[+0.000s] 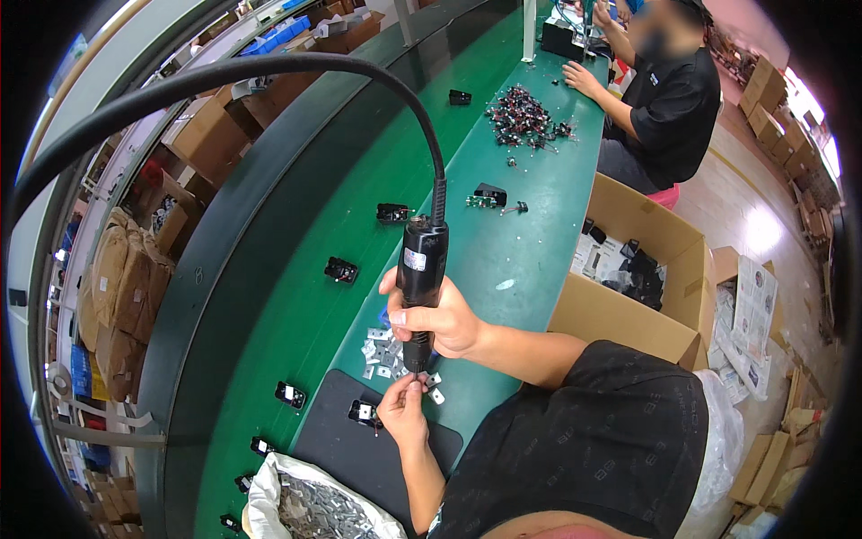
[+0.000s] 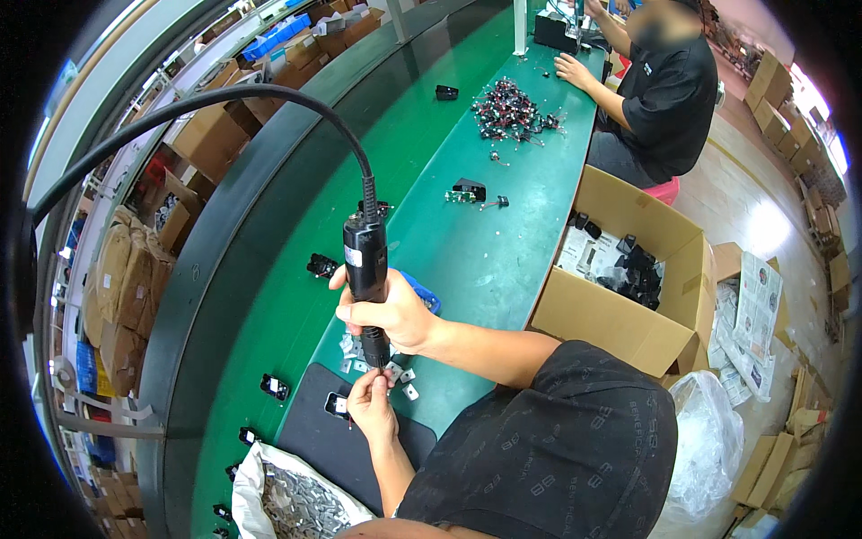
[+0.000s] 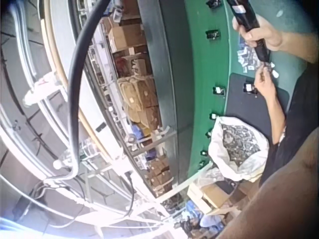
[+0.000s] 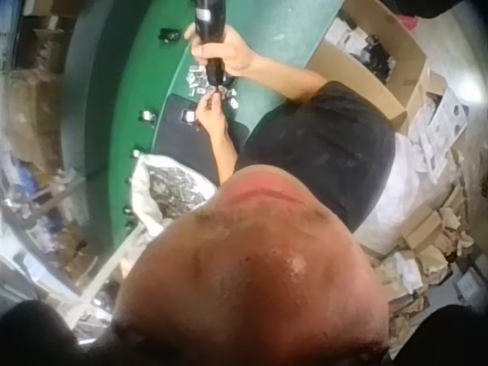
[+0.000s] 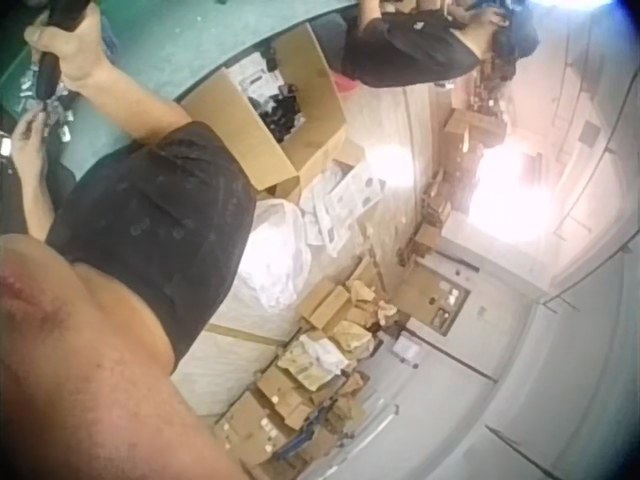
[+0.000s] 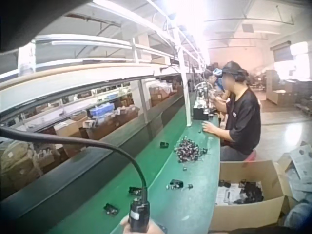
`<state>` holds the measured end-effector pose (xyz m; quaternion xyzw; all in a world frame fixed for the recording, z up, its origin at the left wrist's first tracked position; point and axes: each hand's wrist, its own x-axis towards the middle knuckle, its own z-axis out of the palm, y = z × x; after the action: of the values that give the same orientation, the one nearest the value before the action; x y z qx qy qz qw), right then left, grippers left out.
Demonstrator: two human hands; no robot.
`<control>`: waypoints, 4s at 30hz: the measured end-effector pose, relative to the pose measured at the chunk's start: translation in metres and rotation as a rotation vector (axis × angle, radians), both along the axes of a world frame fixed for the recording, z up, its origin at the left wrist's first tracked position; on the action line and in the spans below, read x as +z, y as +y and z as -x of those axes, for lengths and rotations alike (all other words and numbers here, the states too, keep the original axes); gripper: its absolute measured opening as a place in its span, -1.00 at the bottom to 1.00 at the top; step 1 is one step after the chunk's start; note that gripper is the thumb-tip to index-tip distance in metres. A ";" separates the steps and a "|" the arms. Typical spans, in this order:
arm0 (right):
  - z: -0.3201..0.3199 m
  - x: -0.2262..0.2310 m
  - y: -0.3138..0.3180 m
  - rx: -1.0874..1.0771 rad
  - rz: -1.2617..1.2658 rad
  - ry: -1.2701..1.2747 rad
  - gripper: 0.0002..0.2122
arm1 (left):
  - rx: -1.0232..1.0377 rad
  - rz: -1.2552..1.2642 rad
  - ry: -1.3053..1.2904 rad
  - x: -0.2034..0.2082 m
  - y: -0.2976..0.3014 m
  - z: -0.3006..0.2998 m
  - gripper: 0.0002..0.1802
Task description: Assemble electronic components by picking parts and using an electric screwdriver to secure them.
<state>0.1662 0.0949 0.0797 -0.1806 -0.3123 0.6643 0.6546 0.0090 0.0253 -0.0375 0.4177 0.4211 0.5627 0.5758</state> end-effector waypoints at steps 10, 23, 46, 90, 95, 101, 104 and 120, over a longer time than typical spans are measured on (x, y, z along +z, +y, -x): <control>-0.001 -0.002 -0.002 0.006 -0.021 0.055 -0.68 | -0.018 -0.005 -0.082 -0.001 -0.002 -0.001 -0.84; -0.003 -0.007 -0.004 0.028 -0.040 0.008 -0.67 | 0.062 -0.037 0.016 -0.004 -0.007 -0.005 -0.82; -0.002 -0.015 -0.003 0.061 -0.020 -0.031 -0.68 | -0.039 -0.127 0.112 -0.012 -0.009 -0.003 -0.74; 0.115 -0.053 -0.010 0.161 -0.256 -0.131 -0.68 | 0.328 -0.191 1.104 -0.024 -0.040 0.108 0.08; 0.130 -0.062 -0.002 0.066 -0.306 -0.198 -0.67 | 0.366 -0.250 1.084 -0.033 -0.030 0.109 -0.11; 0.137 -0.072 0.004 0.043 -0.345 -0.224 -0.65 | 0.366 -0.230 1.043 -0.032 -0.031 0.108 -0.15; 0.137 -0.075 0.003 0.067 -0.332 -0.212 -0.65 | 0.364 -0.235 1.054 -0.033 -0.031 0.108 -0.15; 0.137 -0.086 0.006 0.116 -0.337 -0.210 -0.67 | 0.383 -0.233 1.045 -0.036 -0.029 0.109 -0.20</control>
<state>0.0296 0.1005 -0.0060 -0.1186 -0.4955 0.6169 0.5999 -0.1002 -0.0034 -0.0739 0.6176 0.6534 0.4182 0.1290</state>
